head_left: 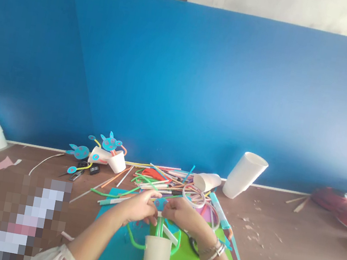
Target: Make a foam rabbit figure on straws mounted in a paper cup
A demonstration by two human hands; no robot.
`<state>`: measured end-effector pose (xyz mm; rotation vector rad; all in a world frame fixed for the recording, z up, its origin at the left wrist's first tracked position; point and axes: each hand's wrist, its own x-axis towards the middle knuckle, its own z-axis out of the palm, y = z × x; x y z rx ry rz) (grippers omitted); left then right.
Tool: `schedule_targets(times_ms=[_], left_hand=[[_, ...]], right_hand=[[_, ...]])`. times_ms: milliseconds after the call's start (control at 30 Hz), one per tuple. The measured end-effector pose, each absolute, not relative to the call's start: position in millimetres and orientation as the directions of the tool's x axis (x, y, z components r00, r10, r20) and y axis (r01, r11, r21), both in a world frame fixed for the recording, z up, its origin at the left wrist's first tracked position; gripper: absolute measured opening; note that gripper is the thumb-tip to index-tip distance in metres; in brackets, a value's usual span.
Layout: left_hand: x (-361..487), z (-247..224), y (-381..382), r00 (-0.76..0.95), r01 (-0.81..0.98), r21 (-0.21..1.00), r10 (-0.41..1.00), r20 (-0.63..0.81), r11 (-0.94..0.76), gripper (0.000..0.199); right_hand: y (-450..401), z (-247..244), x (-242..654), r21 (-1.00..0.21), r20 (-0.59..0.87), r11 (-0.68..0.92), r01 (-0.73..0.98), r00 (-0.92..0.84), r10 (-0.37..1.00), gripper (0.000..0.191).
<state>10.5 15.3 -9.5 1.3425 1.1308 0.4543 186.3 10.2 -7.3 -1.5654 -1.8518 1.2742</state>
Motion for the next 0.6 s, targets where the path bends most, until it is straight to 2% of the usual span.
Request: schedule_targets(times_ms=[300,600], left_hand=[[12.9,-7.6,17.6,0.453,0.316,0.91,0.8,-0.394,0.269,0.058],[14.3,-10.9,18.1,0.43,0.275,0.926,0.828,-0.36,0.26,0.064]], right_hand=[[12.0,-9.0,185.1,-0.801,-0.283,-0.063,0.595,-0.283,0.916,0.015],[11.1,-13.0,184.1,-0.769,-0.259,-0.047,0.637,-0.244,0.935,0.023]])
